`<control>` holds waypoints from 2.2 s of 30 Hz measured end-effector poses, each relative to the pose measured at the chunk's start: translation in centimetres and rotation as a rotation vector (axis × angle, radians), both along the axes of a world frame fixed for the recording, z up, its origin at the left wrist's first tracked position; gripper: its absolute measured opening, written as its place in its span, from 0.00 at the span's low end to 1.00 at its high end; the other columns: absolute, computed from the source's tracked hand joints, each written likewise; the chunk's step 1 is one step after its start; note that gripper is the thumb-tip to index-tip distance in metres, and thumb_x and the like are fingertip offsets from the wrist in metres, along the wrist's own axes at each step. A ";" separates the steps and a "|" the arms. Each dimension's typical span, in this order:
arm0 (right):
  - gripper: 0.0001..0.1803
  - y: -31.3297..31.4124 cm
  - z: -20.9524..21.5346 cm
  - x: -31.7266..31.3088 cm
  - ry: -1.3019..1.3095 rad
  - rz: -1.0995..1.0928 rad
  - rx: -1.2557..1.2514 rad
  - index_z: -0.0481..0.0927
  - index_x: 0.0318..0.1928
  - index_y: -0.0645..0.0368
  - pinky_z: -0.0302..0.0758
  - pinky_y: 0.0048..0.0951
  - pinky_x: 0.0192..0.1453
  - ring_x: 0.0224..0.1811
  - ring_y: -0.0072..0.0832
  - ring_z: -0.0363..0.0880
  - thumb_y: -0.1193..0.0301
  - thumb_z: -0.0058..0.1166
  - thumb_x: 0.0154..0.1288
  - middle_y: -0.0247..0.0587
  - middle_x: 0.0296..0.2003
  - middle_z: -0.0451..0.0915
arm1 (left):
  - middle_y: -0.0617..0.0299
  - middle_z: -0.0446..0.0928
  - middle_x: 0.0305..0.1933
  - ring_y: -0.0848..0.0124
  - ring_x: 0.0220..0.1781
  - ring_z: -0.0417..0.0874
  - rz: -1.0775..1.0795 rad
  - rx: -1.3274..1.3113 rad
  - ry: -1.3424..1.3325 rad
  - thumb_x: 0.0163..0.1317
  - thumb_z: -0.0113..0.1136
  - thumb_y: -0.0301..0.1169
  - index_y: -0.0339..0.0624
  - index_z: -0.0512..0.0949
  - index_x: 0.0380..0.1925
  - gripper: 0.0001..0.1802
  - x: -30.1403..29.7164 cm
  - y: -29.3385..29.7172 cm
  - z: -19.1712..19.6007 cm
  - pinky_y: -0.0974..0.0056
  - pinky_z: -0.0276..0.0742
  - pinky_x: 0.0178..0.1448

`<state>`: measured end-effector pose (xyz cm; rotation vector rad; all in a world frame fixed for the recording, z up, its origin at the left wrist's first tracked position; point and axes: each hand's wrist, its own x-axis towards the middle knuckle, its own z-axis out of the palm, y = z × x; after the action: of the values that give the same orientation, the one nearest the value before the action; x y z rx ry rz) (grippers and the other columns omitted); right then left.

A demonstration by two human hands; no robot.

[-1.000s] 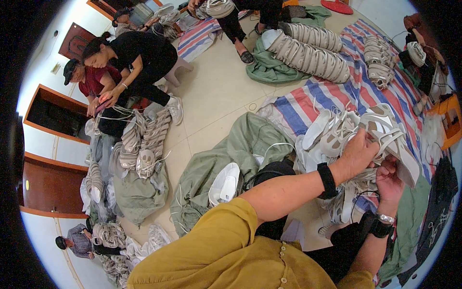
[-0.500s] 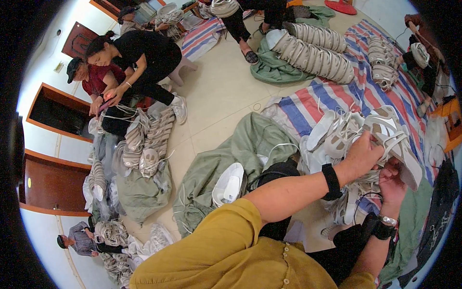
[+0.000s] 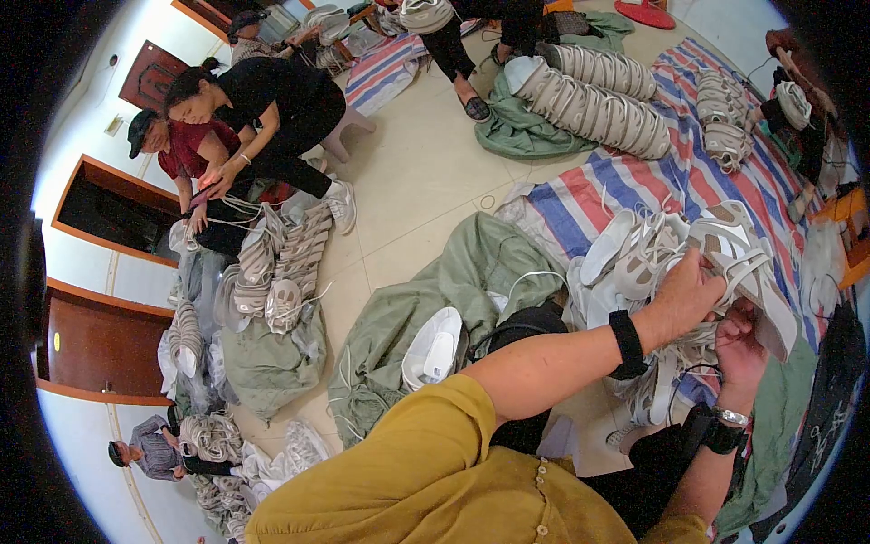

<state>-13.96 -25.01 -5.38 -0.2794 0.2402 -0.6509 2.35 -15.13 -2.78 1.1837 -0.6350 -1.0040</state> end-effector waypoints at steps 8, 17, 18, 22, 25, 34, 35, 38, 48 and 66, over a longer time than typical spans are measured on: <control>0.15 0.1 0.2 0.1 0.016 0.000 0.009 0.70 0.47 0.64 0.62 0.22 0.34 0.29 0.22 0.63 0.68 0.46 0.64 0.40 0.37 0.72 | 0.53 0.72 0.33 0.68 0.27 0.78 0.023 -0.015 -0.058 0.57 0.52 0.32 0.29 0.63 0.44 0.20 0.0 0.0 -0.1 0.65 0.78 0.24; 0.16 -0.2 -0.4 0.0 -0.017 0.031 0.001 0.72 0.48 0.64 0.62 0.23 0.35 0.29 0.22 0.63 0.68 0.48 0.64 0.41 0.39 0.74 | 0.39 0.75 0.41 0.48 0.44 0.76 0.001 0.021 -0.010 0.54 0.54 0.33 0.28 0.64 0.44 0.22 0.3 0.6 0.9 0.54 0.70 0.51; 0.16 -0.2 -0.5 0.0 -0.016 0.024 -0.011 0.72 0.49 0.64 0.62 0.23 0.35 0.29 0.22 0.63 0.67 0.47 0.64 0.41 0.39 0.74 | 0.39 0.75 0.41 0.48 0.45 0.76 0.003 0.012 -0.004 0.54 0.54 0.33 0.28 0.64 0.44 0.22 0.3 0.6 1.0 0.54 0.70 0.51; 0.18 -0.3 -0.7 -0.1 -0.032 0.035 -0.035 0.72 0.50 0.63 0.63 0.23 0.35 0.30 0.22 0.64 0.66 0.47 0.64 0.42 0.41 0.74 | 0.39 0.75 0.42 0.47 0.46 0.76 -0.025 -0.005 0.093 0.54 0.54 0.33 0.28 0.64 0.44 0.22 0.3 0.5 0.8 0.54 0.70 0.52; 0.18 -0.3 -0.7 -0.1 -0.031 0.040 -0.040 0.71 0.51 0.63 0.63 0.23 0.35 0.30 0.22 0.63 0.67 0.47 0.63 0.42 0.41 0.74 | 0.38 0.75 0.42 0.47 0.46 0.76 0.008 -0.011 0.010 0.53 0.54 0.33 0.28 0.64 0.44 0.22 0.1 0.2 0.3 0.54 0.70 0.52; 0.18 0.0 -0.5 0.0 -0.019 0.022 -0.020 0.71 0.51 0.64 0.62 0.23 0.34 0.29 0.22 0.63 0.68 0.48 0.62 0.41 0.39 0.74 | 0.38 0.75 0.42 0.47 0.45 0.76 0.003 0.028 -0.001 0.53 0.54 0.33 0.28 0.65 0.43 0.22 0.0 0.0 -0.2 0.54 0.69 0.52; 0.18 0.1 -0.5 0.0 -0.019 0.021 -0.020 0.71 0.51 0.64 0.62 0.23 0.34 0.29 0.22 0.63 0.68 0.48 0.62 0.41 0.39 0.74 | 0.38 0.75 0.42 0.47 0.45 0.76 0.003 0.028 0.000 0.53 0.54 0.33 0.28 0.65 0.43 0.22 0.0 0.1 0.0 0.54 0.69 0.52; 0.18 0.1 -0.4 0.1 -0.003 0.010 -0.017 0.71 0.50 0.64 0.61 0.23 0.34 0.29 0.22 0.63 0.67 0.48 0.62 0.41 0.39 0.74 | 0.39 0.75 0.42 0.48 0.46 0.76 0.009 0.015 -0.003 0.53 0.54 0.33 0.27 0.65 0.43 0.22 0.1 0.3 0.3 0.54 0.69 0.52; 0.19 0.0 -0.9 0.0 0.000 0.020 -0.016 0.71 0.51 0.64 0.61 0.22 0.34 0.29 0.21 0.63 0.67 0.48 0.62 0.41 0.40 0.74 | 0.39 0.75 0.42 0.49 0.45 0.76 0.011 0.006 -0.004 0.53 0.54 0.33 0.27 0.65 0.43 0.22 0.1 0.2 0.1 0.55 0.69 0.52; 0.20 -0.1 -1.4 0.0 -0.011 0.041 -0.033 0.71 0.52 0.64 0.61 0.23 0.34 0.30 0.22 0.64 0.66 0.48 0.62 0.41 0.42 0.74 | 0.54 0.73 0.32 0.70 0.26 0.77 -0.020 0.017 0.024 0.56 0.52 0.29 0.29 0.62 0.45 0.20 0.2 0.0 -0.1 0.66 0.77 0.25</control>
<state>-13.97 -25.09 -6.77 -0.3110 0.2127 -0.6162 2.54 -15.12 -2.86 1.1807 -0.6217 -1.0402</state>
